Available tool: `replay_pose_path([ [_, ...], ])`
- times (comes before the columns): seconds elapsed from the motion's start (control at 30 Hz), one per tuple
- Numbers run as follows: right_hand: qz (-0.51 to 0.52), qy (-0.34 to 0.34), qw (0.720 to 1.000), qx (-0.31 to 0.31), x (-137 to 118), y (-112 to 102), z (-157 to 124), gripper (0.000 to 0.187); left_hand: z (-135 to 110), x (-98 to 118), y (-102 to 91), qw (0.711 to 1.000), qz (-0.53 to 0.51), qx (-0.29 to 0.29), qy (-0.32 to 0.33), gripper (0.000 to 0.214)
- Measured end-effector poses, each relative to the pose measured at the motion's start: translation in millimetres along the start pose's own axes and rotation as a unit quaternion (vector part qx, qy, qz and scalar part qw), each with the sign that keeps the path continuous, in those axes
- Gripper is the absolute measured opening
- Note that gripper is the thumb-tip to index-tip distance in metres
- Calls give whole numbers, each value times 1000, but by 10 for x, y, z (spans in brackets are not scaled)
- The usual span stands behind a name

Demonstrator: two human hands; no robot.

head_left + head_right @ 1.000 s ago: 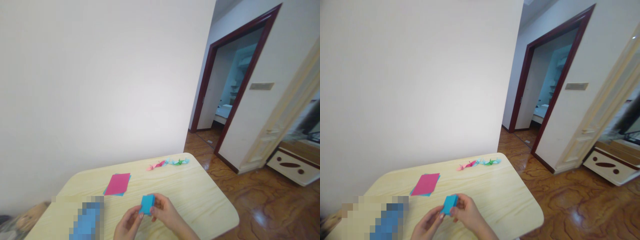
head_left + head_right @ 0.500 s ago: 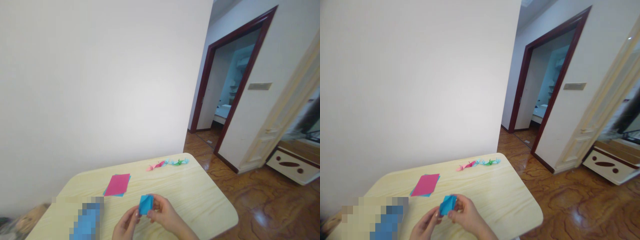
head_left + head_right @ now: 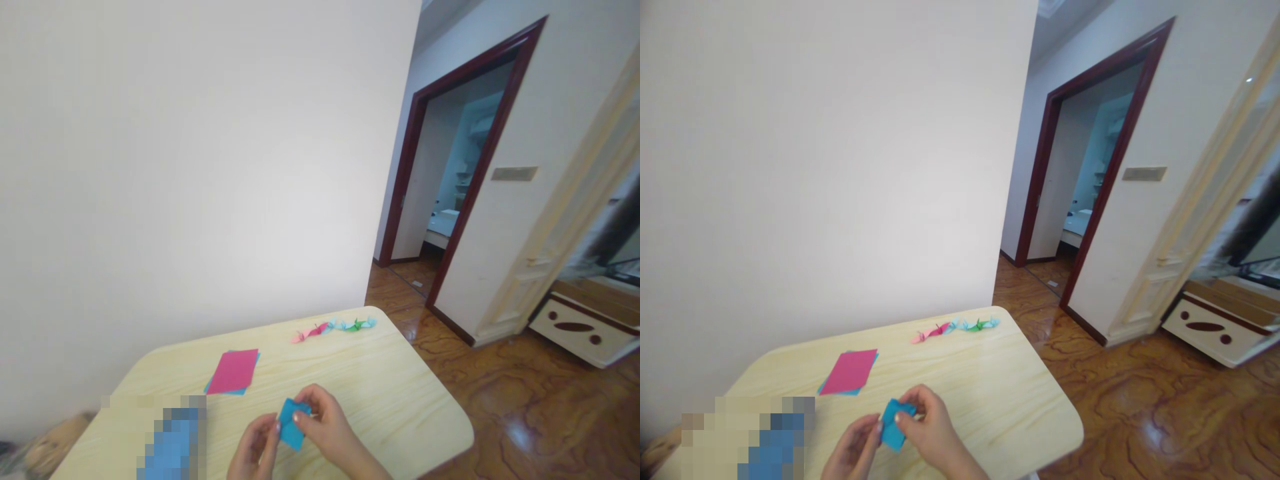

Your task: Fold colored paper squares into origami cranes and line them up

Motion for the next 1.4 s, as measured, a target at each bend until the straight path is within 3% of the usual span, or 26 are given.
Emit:
replay_pose_path([
  [0.1, -18, -2, 999, 33, 48, -36, 13, 26, -7, 60, -41, 1000, -6, 20, 5, 41],
  [0.23, -44, 10, 998, 50, 86, -61, 13, 21, -30, 90, 30, 1000, -7, -8, -24, 43],
  [0.33, -83, -20, 995, 56, -42, -64, -3, 12, -37, 139, 25, 1000, -12, 19, -3, 41],
  [0.43, -141, -49, 988, 49, -207, -35, -31, 5, -12, 160, 30, 1000, -15, 11, 2, 37],
  [0.53, -173, -52, 982, 45, -292, -6, -54, 3, 16, 159, 30, 1000, -1, -9, -22, 38],
  [0.63, -184, -47, 980, 54, -308, 4, -68, 4, 19, 190, -21, 999, -11, 25, -21, 41],
  [0.9, -114, -39, 991, 57, -319, 45, -64, 26, 11, 178, -21, 998, -26, 25, -48, 44],
  [1.27, -18, -23, 998, 60, -184, 50, -55, 20, -2, 172, -51, 998, -22, 47, -38, 43],
  [1.4, 25, 20, 998, 45, -55, 41, -12, 36, 6, 173, -81, 997, -24, 52, -51, 46],
])
Point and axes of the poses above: each hand's wrist, its own z-axis towards the middle knuckle, its own y-axis out of the palm, x = y × z, the point moved 7 cm from there along z, towards the middle knuckle, and after that the axes turned 4 degrees about -x, right-handed, at the moved point
